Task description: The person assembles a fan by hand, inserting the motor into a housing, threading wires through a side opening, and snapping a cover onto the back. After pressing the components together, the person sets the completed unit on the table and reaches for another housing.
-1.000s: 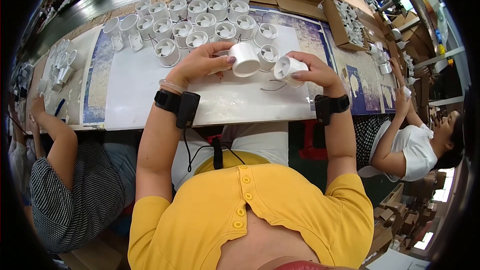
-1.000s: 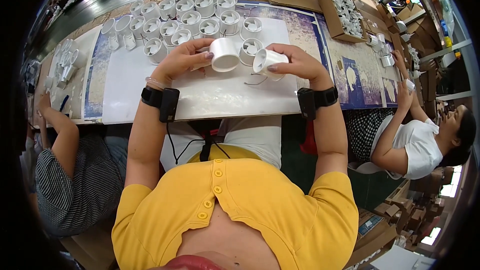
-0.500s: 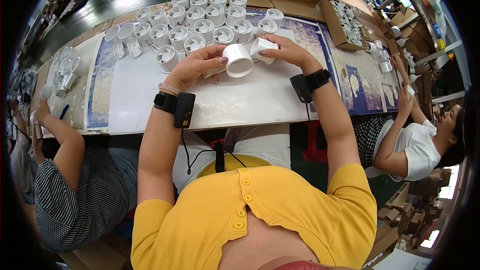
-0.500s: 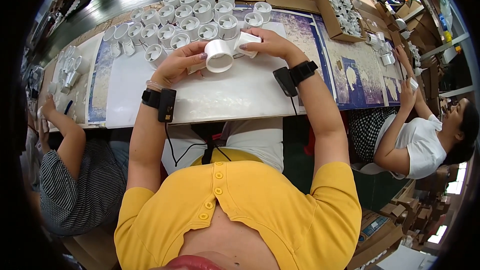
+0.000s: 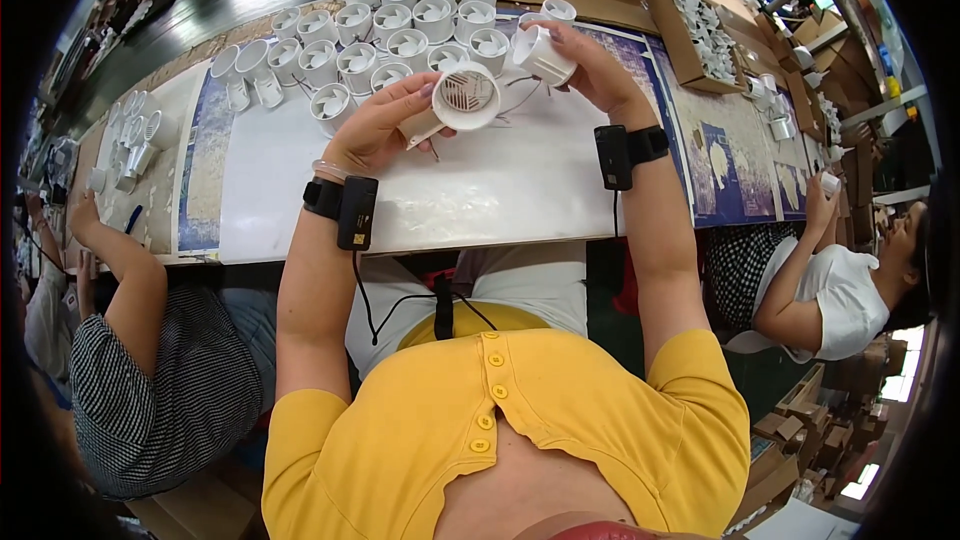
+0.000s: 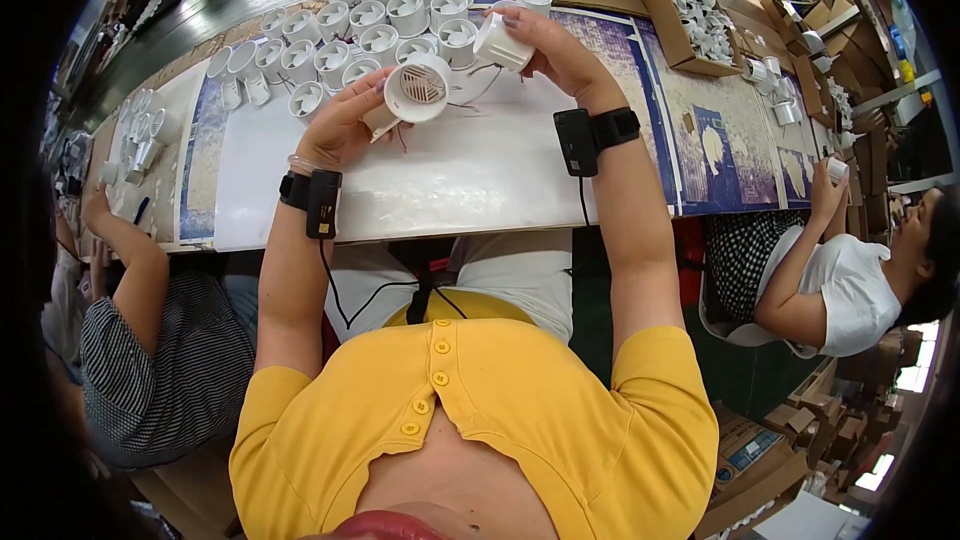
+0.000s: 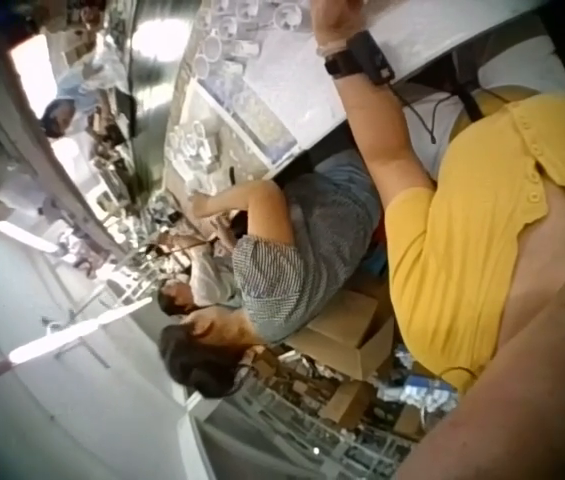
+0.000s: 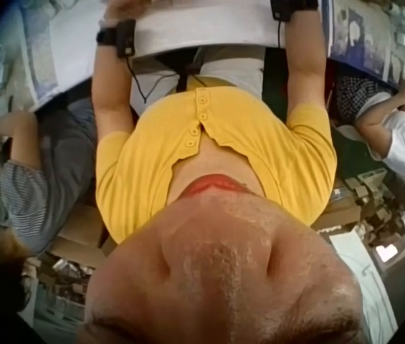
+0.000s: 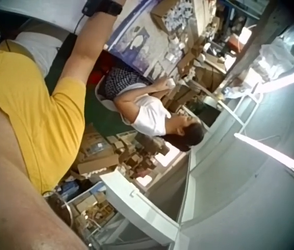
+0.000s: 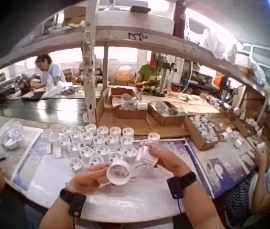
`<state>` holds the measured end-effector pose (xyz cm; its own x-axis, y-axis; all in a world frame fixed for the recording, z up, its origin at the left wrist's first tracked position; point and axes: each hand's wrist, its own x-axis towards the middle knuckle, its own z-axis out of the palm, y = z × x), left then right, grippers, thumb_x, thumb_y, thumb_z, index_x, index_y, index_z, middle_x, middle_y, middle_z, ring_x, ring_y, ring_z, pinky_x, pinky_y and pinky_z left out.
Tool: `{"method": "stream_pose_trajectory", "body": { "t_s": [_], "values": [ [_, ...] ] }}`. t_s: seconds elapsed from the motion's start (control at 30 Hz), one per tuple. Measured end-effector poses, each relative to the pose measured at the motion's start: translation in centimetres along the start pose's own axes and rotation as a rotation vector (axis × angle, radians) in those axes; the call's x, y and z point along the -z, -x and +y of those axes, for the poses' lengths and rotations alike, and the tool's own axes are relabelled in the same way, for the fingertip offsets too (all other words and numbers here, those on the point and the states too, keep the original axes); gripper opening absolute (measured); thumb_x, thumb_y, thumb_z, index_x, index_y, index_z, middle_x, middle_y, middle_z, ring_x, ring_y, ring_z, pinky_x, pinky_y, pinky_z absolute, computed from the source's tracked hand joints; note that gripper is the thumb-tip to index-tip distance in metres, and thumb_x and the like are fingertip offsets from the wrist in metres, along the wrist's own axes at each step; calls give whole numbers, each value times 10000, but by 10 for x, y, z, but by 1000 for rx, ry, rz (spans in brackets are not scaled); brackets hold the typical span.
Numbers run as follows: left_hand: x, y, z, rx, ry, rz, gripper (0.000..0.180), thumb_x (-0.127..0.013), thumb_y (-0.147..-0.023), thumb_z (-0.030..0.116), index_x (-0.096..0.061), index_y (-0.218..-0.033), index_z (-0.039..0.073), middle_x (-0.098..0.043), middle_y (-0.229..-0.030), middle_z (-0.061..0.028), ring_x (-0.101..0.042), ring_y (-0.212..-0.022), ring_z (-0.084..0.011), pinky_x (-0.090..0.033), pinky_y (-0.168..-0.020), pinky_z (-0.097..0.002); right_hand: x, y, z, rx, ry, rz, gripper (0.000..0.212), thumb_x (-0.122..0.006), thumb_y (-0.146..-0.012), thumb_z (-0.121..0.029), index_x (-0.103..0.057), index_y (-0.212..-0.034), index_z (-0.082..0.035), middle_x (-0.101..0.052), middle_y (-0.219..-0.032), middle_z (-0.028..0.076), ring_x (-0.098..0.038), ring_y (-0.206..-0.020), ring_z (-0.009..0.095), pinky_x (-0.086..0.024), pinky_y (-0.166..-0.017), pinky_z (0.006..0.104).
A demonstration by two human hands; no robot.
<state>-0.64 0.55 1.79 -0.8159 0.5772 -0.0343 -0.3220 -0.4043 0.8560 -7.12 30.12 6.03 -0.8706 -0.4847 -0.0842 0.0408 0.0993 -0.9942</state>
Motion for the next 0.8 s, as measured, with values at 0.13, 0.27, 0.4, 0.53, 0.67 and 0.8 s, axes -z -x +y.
{"method": "stream_pose_trajectory", "body": {
  "t_s": [0.13,0.27,0.4,0.53,0.67,0.8],
  "values": [
    [6,-5,-6,-105,40,15,452,-506,-956,294,-406,-1344,84,-601,-1082,-71,-639,-843,-191,-502,-579,-265,-7,5,3,61,-373,-20,580,-601,-830,-310,-439,-1325,-56,-560,-1206,118,-576,-1050,200,-472,-765,273],
    [11,-9,-9,-177,49,59,499,-494,-956,344,-360,-1359,84,-587,-1079,-83,-629,-839,-189,-504,-603,-271,-12,5,0,270,-476,-147,618,-629,-797,-213,-398,-1345,-47,-544,-1230,143,-562,-1095,275,-475,-834,308],
    [11,-7,-8,-227,124,30,538,-522,-932,397,-379,-1330,65,-573,-1072,-92,-614,-840,-186,-505,-639,-277,-26,1,-14,403,-365,-103,656,-655,-761,-125,-380,-1349,-28,-531,-1252,160,-533,-1153,323,-476,-896,350],
    [18,-5,-6,-320,110,-22,565,-545,-911,428,-395,-1298,45,-569,-1055,-89,-600,-842,-180,-506,-671,-287,-44,-5,-11,491,-473,-77,661,-666,-747,-53,-380,-1342,-21,-513,-1277,182,-525,-1172,335,-505,-871,351],
    [11,0,1,-349,41,53,541,-565,-907,379,-398,-1286,30,-569,-1079,-103,-605,-862,-189,-504,-689,-296,-50,-6,-3,476,-455,-28,651,-665,-759,-8,-382,-1344,-43,-502,-1286,207,-550,-1146,329,-541,-759,306],
    [0,1,9,-393,-51,152,496,-564,-908,302,-396,-1282,21,-568,-1109,-117,-612,-900,-205,-505,-721,-302,-40,-5,-6,477,-462,-59,644,-667,-767,13,-391,-1344,-67,-513,-1271,211,-590,-1087,309,-535,-659,259]
  ]
}}
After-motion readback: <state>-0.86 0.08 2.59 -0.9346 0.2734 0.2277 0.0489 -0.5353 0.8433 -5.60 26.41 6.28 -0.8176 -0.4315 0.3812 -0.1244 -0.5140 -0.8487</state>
